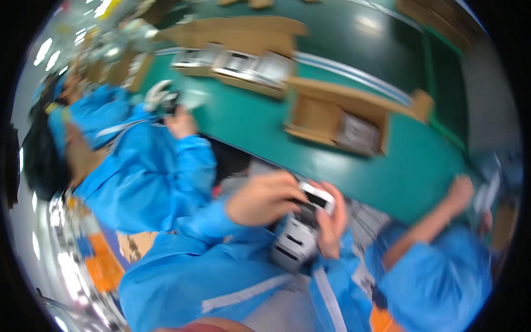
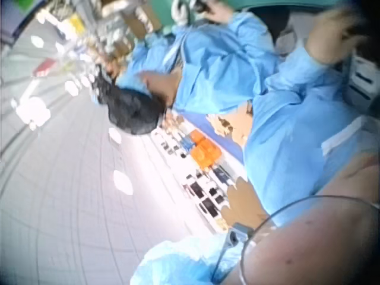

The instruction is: The person assembles electronic devices by inserting batteries into them, scanning their barcodes with a handheld scanner, and placing them into cardboard boxes on an assembly line.

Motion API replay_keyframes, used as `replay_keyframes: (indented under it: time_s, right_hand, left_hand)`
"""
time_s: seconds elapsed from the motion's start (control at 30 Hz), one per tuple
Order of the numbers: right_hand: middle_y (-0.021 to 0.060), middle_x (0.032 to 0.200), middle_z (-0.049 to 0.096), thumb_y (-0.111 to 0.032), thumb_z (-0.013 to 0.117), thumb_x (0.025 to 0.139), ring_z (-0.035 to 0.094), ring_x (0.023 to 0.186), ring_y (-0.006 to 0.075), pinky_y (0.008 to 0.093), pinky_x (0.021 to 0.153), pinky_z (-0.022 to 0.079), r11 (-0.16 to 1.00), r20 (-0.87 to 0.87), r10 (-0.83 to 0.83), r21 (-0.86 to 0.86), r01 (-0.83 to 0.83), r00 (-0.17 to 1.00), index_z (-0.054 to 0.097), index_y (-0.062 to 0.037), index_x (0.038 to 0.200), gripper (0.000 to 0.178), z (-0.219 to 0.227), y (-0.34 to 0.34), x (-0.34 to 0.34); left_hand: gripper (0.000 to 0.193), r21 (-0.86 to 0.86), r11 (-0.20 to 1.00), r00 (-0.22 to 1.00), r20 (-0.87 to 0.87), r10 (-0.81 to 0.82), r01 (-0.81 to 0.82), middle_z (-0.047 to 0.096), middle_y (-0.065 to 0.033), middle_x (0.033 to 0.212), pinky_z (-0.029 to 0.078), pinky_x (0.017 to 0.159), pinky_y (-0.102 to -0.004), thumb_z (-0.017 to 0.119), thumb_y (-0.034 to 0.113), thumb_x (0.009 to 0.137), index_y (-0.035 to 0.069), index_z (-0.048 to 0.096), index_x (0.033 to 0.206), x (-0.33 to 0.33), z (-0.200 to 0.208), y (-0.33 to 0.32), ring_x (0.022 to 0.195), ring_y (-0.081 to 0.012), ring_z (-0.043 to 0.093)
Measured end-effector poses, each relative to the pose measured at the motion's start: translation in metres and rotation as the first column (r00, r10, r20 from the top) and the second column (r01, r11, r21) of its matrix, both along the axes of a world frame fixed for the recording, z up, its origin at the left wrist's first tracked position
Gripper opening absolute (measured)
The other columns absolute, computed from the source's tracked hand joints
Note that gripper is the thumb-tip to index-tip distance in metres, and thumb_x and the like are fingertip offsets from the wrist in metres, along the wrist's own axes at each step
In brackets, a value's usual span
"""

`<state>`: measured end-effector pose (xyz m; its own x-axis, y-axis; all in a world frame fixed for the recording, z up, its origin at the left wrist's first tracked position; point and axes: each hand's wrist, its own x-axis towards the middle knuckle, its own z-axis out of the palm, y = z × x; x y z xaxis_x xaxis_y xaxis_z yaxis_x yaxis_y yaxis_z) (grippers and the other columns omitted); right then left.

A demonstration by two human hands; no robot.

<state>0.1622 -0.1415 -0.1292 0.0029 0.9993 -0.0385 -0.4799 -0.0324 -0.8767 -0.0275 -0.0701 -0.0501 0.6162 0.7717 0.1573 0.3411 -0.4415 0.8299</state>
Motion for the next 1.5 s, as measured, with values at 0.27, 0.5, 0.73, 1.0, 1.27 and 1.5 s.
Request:
replay_keyframes:
  time_s: [0.27,0.5,0.73,1.0,1.27,1.5]
  right_hand:
    - [0.0225,0.141,0.055,-0.008,0.057,0.096,0.057,0.126,0.0244,0.0349,0.104,0.047,0.999,-0.091,-0.039,-0.006,0.038,0.995,0.041,0.0027,0.144,0.052,-0.011,-0.006,0.009]
    - [0.0209,0.139,0.056,-0.003,0.055,0.096,0.057,0.125,0.0234,0.0351,0.104,0.048,0.998,-0.118,-0.043,-0.054,0.037,0.992,0.042,0.0016,0.144,0.050,-0.014,-0.009,0.010]
    - [0.0209,0.136,0.059,-0.006,0.058,0.094,0.058,0.123,0.0246,0.0372,0.107,0.045,0.991,-0.121,-0.115,-0.078,0.107,0.986,0.042,0.0046,0.142,0.052,-0.021,-0.007,0.013]
    - [0.0173,0.129,0.060,-0.017,0.063,0.092,0.057,0.120,0.0244,0.0357,0.106,0.041,0.976,-0.014,-0.179,-0.128,0.175,0.984,0.045,0.0057,0.140,0.057,-0.040,-0.022,0.026]
    - [0.0224,0.129,0.060,-0.021,0.047,0.093,0.056,0.126,0.0338,0.0418,0.110,0.042,0.990,-0.021,-0.107,-0.093,0.105,0.994,0.043,0.0054,0.140,0.054,-0.039,-0.001,0.013]
    - [0.0251,0.132,0.059,-0.033,0.036,0.105,0.054,0.128,0.0366,0.0443,0.111,0.043,1.000,-0.373,-0.014,-0.010,0.011,0.928,0.046,0.0050,0.139,0.051,-0.050,0.000,-0.003]
  left_hand:
    - [0.023,-0.439,0.842,0.865,0.235,0.443,-0.313,0.066,-0.0052,0.092,0.053,0.066,-0.0204,0.072,0.000,0.089,-0.006,0.065,0.110,0.044,0.000,0.072,0.078,-0.0068,0.062]
    - [0.038,-0.378,0.819,0.846,0.146,0.513,-0.431,0.070,-0.0197,0.099,0.060,0.065,-0.0279,0.074,0.008,0.088,-0.015,0.060,0.115,0.111,-0.038,0.104,0.080,-0.0187,0.071]
    - [0.023,0.130,0.873,0.869,-0.107,0.484,-0.470,0.071,-0.0212,0.084,0.057,0.073,-0.0444,0.075,0.014,0.082,-0.001,0.066,0.096,0.137,-0.057,0.108,0.077,-0.0380,0.071]
    - [0.019,0.436,0.897,0.944,-0.258,0.206,-0.076,0.063,-0.0153,0.086,0.052,0.075,-0.0443,0.067,0.013,0.077,0.002,0.059,0.090,0.118,-0.027,0.062,0.085,-0.0352,0.063]
    - [0.021,0.565,0.684,0.861,-0.472,-0.190,0.461,0.063,-0.0146,0.115,0.053,0.083,-0.0408,0.059,0.021,0.088,0.013,0.064,0.107,0.056,-0.023,-0.032,0.107,-0.0296,0.063]
    - [0.050,-0.330,0.877,-0.204,0.887,0.415,0.349,0.056,-0.0050,0.075,0.046,0.060,-0.0334,0.069,0.053,0.090,0.008,0.054,0.106,-0.335,-0.144,0.141,0.066,-0.0195,0.056]
